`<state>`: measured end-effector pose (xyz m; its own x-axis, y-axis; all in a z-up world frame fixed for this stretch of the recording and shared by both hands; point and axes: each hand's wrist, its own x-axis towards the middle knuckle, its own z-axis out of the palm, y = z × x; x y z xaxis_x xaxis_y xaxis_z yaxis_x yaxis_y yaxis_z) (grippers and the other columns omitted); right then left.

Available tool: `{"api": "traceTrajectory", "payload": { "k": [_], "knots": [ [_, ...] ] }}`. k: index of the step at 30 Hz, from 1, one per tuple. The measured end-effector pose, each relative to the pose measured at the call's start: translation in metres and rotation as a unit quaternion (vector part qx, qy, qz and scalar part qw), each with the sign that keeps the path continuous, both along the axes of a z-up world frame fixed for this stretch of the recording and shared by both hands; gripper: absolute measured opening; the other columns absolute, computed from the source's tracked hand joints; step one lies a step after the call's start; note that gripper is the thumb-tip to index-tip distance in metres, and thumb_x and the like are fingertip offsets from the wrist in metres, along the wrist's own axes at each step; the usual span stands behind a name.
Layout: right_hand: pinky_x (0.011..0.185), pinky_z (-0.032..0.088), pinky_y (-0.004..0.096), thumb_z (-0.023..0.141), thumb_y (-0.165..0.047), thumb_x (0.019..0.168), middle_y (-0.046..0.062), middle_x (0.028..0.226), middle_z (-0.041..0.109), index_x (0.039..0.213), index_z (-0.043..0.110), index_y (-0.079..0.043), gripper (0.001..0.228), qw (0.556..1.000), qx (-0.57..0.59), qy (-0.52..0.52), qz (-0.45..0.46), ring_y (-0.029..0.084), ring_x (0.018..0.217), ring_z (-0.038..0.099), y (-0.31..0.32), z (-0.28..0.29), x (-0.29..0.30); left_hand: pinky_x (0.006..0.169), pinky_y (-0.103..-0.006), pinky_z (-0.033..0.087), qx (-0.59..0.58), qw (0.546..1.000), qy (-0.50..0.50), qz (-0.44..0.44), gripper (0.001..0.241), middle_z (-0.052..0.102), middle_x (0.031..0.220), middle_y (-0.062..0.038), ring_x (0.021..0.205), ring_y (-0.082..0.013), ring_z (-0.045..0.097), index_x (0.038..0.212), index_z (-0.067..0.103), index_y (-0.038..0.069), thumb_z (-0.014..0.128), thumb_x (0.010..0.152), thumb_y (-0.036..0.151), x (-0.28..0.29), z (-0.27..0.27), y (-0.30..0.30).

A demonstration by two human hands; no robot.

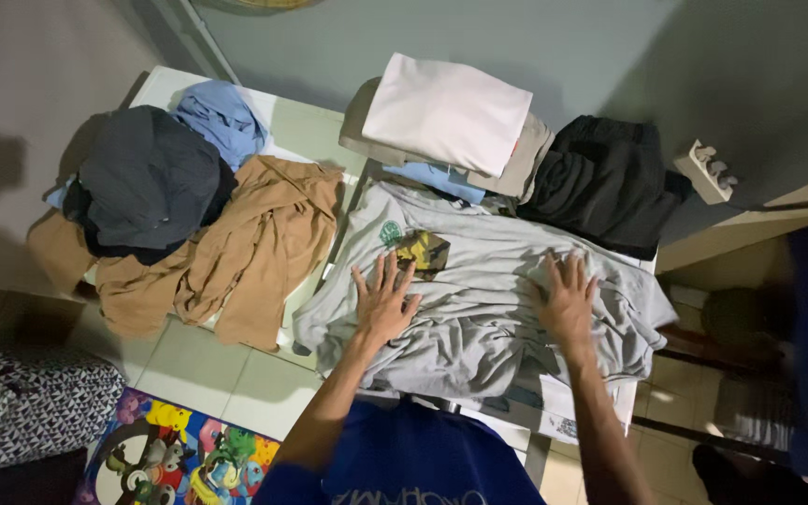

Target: The person folds a white garment and a gray t-shirt on a white table. They smooth and fold each item by hand, then place the folded white garment on a stack of other folded clothes.

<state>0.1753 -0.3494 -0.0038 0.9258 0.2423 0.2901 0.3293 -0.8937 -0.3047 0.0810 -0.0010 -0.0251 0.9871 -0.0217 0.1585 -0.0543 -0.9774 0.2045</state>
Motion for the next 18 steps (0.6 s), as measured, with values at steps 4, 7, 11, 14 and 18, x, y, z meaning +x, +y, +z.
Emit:
{"api": "traceTrajectory", "payload": {
  "k": [4, 7, 11, 14, 18],
  "knots": [
    [0.119, 0.021, 0.066, 0.060, -0.051, 0.096, 0.030, 0.159, 0.036, 0.154, 0.048, -0.016, 0.069, 0.999, -0.019, 0.017, -0.028, 0.048, 0.149, 0.030, 0.007, 0.006, -0.056, 0.112, -0.0809, 0.005, 0.006, 1.000, -0.003, 0.003, 0.066, 0.025, 0.166, -0.019, 0.154, -0.0382, 0.019, 0.156, 0.043, 0.022, 0.051, 0.098, 0.054, -0.021, 0.001, 0.000],
    [0.121, 0.022, 0.064, 0.057, -0.050, 0.099, 0.031, 0.159, 0.037, 0.155, 0.047, -0.017, 0.066, 0.999, -0.016, 0.013, -0.031, 0.047, 0.150, 0.031, 0.009, 0.013, -0.077, 0.111, -0.0819, 0.005, 0.009, 1.000, 0.016, 0.011, 0.067, 0.025, 0.166, -0.019, 0.154, -0.0379, 0.019, 0.156, 0.042, 0.022, 0.050, 0.098, 0.054, -0.034, 0.008, -0.001],
    [0.121, 0.022, 0.063, 0.058, -0.050, 0.097, 0.029, 0.159, 0.039, 0.154, 0.048, -0.017, 0.067, 1.000, -0.006, 0.022, -0.011, 0.046, 0.150, 0.032, 0.006, 0.016, -0.097, 0.109, -0.0826, 0.009, 0.026, 0.998, 0.055, 0.023, 0.069, 0.023, 0.166, -0.019, 0.153, -0.0381, 0.018, 0.156, 0.039, 0.022, 0.049, 0.097, 0.057, -0.056, 0.020, -0.003],
    [0.121, 0.023, 0.062, 0.058, -0.049, 0.097, 0.029, 0.160, 0.038, 0.153, 0.049, -0.017, 0.065, 1.000, -0.012, 0.026, 0.005, 0.046, 0.151, 0.032, 0.003, 0.015, -0.106, 0.107, -0.0834, 0.011, 0.026, 0.997, 0.070, 0.031, 0.072, 0.024, 0.164, -0.020, 0.151, -0.0394, 0.019, 0.154, 0.041, 0.021, 0.053, 0.093, 0.058, -0.069, 0.028, -0.005],
    [0.122, 0.023, 0.062, 0.060, -0.049, 0.095, 0.026, 0.161, 0.037, 0.151, 0.050, -0.019, 0.064, 0.999, 0.005, 0.033, 0.007, 0.045, 0.151, 0.031, -0.002, 0.013, -0.107, 0.109, -0.0789, 0.015, -0.124, 0.977, 0.143, 0.102, 0.072, 0.027, 0.160, -0.021, 0.149, -0.0444, 0.020, 0.144, 0.049, 0.020, 0.065, 0.084, 0.056, -0.063, 0.024, -0.011]
  ]
}}
